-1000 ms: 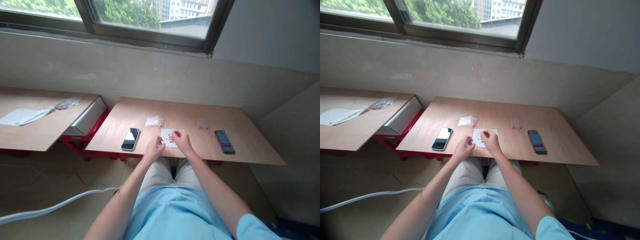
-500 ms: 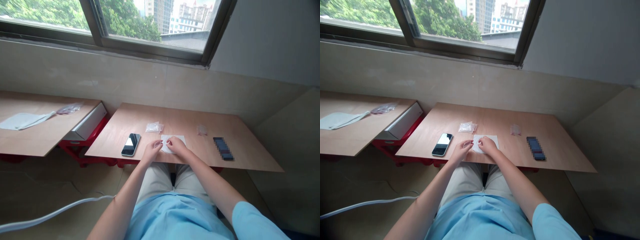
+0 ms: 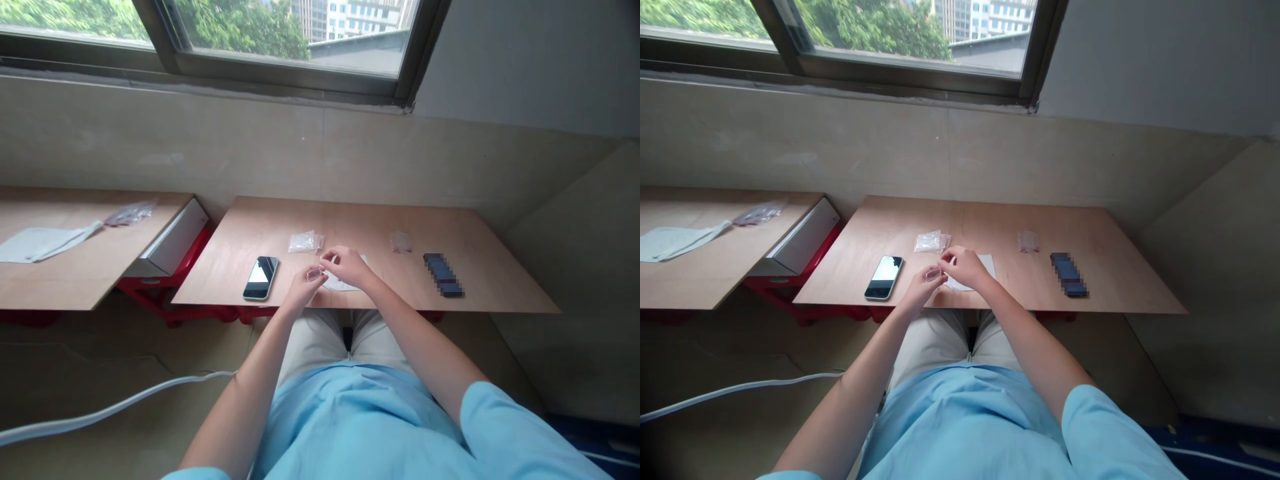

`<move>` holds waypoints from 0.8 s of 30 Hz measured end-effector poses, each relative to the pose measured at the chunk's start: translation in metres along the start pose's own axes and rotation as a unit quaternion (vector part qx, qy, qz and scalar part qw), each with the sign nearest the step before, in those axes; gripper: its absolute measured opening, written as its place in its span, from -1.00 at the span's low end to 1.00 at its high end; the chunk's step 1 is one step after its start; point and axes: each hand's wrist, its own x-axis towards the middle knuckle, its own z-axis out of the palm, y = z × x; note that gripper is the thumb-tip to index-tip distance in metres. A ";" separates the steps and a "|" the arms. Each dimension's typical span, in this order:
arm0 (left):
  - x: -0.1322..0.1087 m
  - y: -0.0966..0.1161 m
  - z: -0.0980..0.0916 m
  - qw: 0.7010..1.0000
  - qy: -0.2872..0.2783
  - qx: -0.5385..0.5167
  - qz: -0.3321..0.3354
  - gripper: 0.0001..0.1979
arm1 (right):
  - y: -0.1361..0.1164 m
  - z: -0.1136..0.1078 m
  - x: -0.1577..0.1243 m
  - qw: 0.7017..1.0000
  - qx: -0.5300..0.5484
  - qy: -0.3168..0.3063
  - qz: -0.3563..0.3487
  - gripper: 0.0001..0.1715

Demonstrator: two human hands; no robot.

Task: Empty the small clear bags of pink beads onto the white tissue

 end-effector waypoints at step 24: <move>0.004 0.002 0.002 0.998 0.026 -0.037 -0.035 -0.57 | 0.046 0.001 0.006 0.972 -0.226 -0.039 0.042 -0.93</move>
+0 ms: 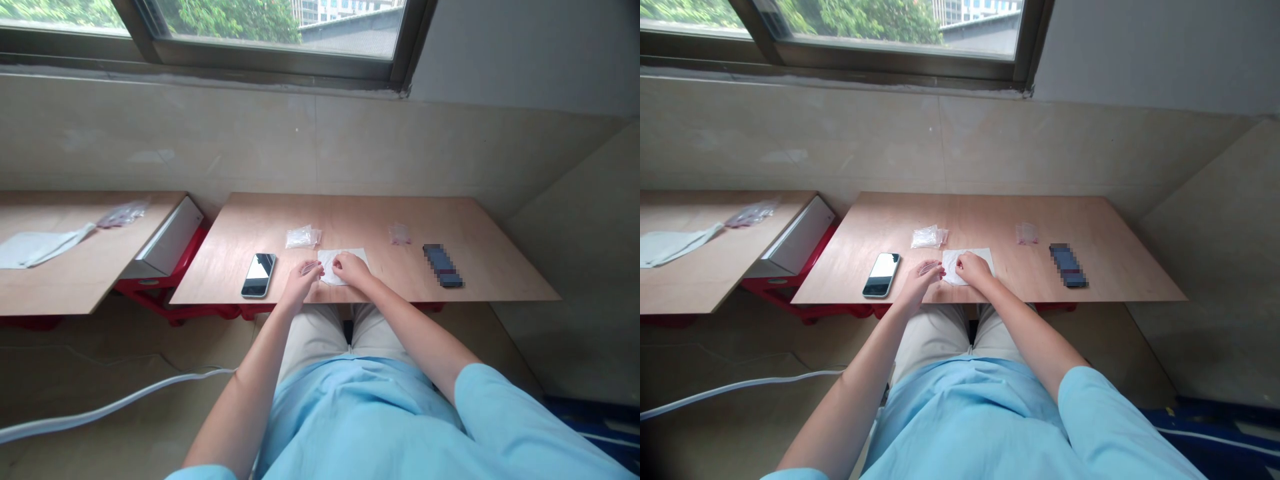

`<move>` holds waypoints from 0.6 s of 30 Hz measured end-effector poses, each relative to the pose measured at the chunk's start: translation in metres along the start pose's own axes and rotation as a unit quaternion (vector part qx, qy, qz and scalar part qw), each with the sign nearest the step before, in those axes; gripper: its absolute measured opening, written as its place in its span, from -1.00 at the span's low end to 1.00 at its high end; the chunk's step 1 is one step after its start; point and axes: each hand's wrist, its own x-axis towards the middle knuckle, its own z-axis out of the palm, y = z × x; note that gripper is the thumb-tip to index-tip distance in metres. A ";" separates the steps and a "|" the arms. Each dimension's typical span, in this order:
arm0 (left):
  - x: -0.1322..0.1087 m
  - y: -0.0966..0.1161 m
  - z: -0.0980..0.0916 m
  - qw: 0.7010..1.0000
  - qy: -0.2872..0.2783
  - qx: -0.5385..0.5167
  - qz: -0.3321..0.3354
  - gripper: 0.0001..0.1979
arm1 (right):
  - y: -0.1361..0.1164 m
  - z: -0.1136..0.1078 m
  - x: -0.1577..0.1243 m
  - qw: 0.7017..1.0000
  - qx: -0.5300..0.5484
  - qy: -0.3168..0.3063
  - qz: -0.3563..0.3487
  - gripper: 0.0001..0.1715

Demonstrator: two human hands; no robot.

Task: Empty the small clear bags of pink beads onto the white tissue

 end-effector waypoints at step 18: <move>-0.009 0.006 0.000 0.999 -0.015 0.020 0.023 -0.57 | -0.031 -0.039 -0.009 0.993 0.098 0.066 0.000 -0.73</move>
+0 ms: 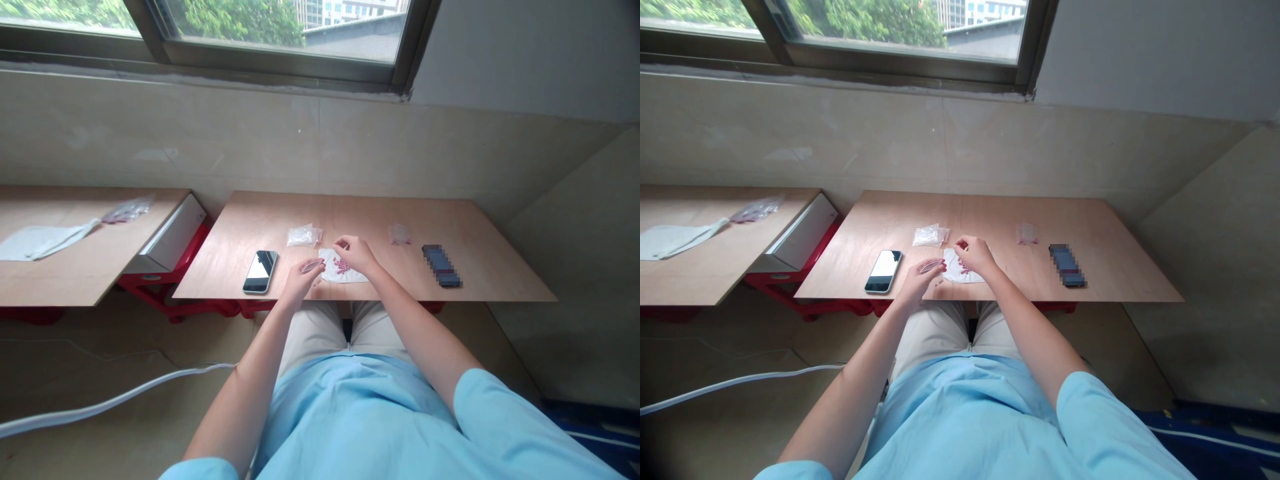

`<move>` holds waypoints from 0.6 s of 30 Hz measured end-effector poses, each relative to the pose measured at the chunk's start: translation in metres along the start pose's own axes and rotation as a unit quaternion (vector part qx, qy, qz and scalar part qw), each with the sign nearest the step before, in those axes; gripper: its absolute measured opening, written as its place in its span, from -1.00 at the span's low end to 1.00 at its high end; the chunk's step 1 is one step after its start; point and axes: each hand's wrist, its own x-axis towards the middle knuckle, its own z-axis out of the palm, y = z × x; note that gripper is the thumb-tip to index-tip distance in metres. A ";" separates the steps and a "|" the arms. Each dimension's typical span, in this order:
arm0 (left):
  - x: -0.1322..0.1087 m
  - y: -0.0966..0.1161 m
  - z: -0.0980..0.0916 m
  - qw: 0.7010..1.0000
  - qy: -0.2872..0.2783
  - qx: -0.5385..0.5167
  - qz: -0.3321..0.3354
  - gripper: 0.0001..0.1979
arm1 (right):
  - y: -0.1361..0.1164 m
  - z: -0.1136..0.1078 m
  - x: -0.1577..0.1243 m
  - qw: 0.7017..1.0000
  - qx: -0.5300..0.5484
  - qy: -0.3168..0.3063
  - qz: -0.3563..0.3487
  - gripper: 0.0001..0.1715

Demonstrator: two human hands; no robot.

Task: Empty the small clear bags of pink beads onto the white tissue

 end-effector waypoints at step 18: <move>0.006 -0.003 -0.004 0.999 0.031 0.009 -0.019 -0.58 | 0.026 0.039 0.034 0.971 -0.172 -0.116 0.119 -0.80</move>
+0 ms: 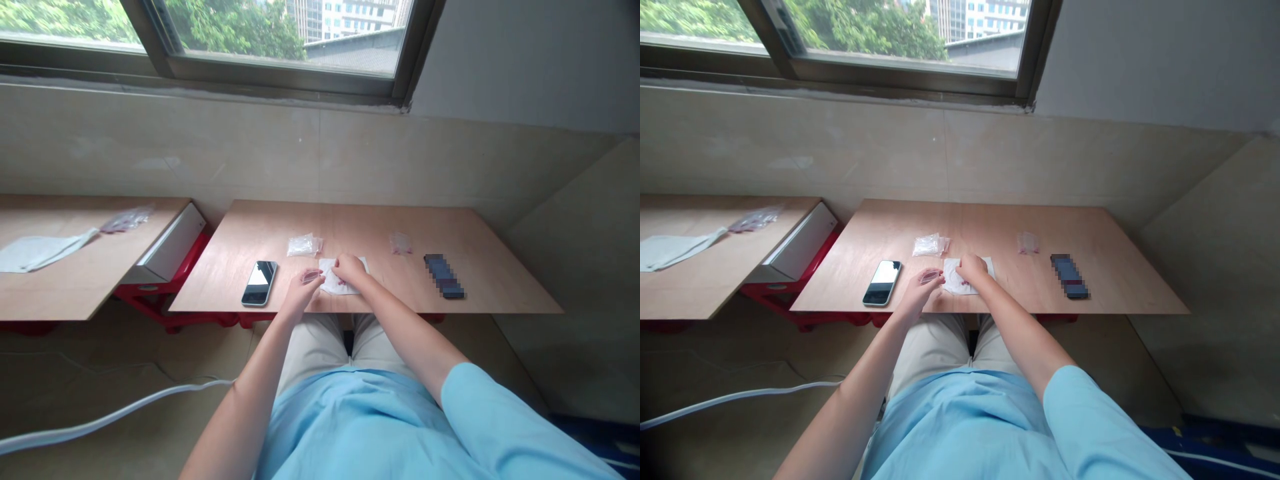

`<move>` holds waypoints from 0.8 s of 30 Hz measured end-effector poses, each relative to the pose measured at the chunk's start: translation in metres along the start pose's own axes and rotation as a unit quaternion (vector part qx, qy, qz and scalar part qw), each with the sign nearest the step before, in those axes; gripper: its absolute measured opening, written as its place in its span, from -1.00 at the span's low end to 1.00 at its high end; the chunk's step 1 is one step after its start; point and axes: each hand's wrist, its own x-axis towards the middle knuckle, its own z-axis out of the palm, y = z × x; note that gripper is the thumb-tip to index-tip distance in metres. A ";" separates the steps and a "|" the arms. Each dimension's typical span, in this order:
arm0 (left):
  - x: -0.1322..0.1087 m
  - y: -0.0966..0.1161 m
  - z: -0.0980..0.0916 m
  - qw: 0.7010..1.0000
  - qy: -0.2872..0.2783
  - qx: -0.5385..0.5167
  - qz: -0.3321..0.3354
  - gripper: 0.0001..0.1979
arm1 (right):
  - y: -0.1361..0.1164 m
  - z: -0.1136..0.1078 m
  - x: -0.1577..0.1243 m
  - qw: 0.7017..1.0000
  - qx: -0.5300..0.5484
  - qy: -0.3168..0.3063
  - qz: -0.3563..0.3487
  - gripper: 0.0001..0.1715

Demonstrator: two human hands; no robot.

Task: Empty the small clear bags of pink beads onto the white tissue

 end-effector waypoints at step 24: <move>-0.007 -0.002 0.002 1.000 0.014 -0.008 -0.015 -0.54 | -0.022 -0.037 -0.039 0.978 0.123 0.114 -0.125 -0.71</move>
